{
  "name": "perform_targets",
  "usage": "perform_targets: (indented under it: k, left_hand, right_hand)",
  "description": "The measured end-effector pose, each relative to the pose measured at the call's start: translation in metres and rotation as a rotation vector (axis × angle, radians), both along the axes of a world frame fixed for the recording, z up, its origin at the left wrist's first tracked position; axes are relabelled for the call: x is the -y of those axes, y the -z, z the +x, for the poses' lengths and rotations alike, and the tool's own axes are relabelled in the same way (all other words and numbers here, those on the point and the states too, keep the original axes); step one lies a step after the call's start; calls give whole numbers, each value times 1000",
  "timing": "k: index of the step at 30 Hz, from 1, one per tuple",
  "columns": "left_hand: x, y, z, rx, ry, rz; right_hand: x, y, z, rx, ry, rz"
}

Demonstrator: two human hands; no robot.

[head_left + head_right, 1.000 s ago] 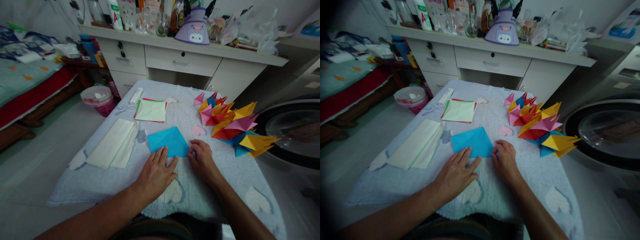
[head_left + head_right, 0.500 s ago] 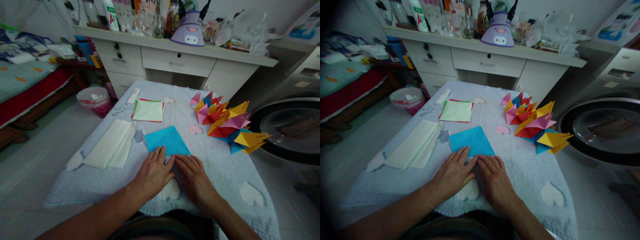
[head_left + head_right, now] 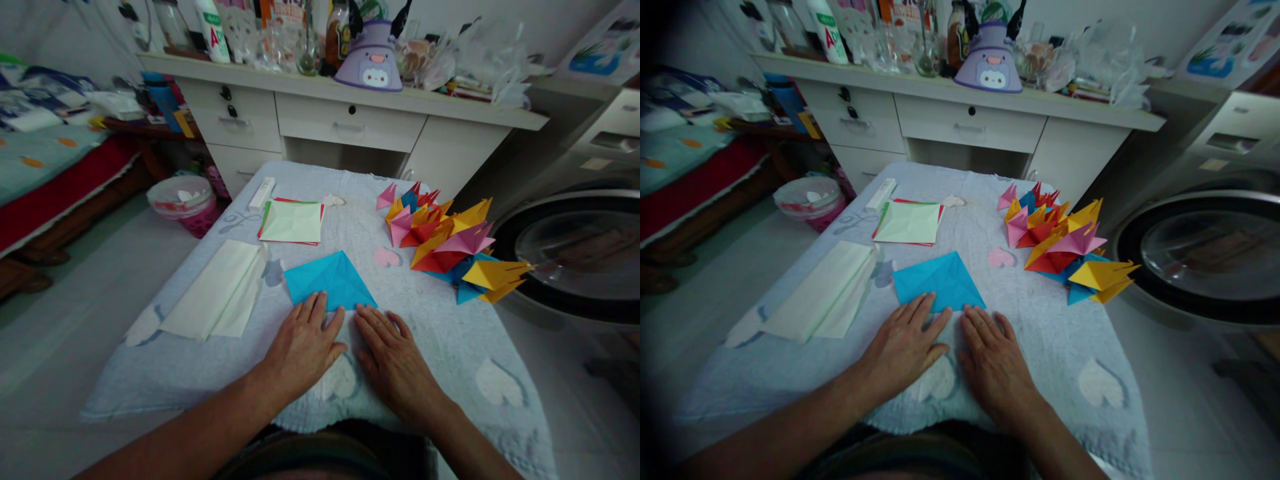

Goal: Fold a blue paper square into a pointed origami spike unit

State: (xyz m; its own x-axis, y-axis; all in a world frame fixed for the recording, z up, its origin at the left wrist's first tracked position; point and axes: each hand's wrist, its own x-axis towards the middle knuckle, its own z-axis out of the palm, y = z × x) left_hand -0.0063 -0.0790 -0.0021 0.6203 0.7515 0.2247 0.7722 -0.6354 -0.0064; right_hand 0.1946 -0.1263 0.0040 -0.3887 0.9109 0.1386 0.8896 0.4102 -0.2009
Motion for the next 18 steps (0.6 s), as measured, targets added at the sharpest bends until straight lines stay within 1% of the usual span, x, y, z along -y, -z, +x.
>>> perform_targets:
  k: [9, 12, 15, 18]
  left_hand:
    - [-1, -2, 0, -23, 8, 15]
    - [-1, 0, 0, -23, 9, 18]
    - [-1, 2, 1, -8, 2, 20]
    - [0, 2, 1, 3, -8, 16]
  right_hand:
    - [-1, 0, 16, -2, -11, -35]
    - [0, -3, 18, -30, 13, -19]
    - [3, -8, 16, -92, 27, 24]
    - [4, -10, 8, -139, -40, 41]
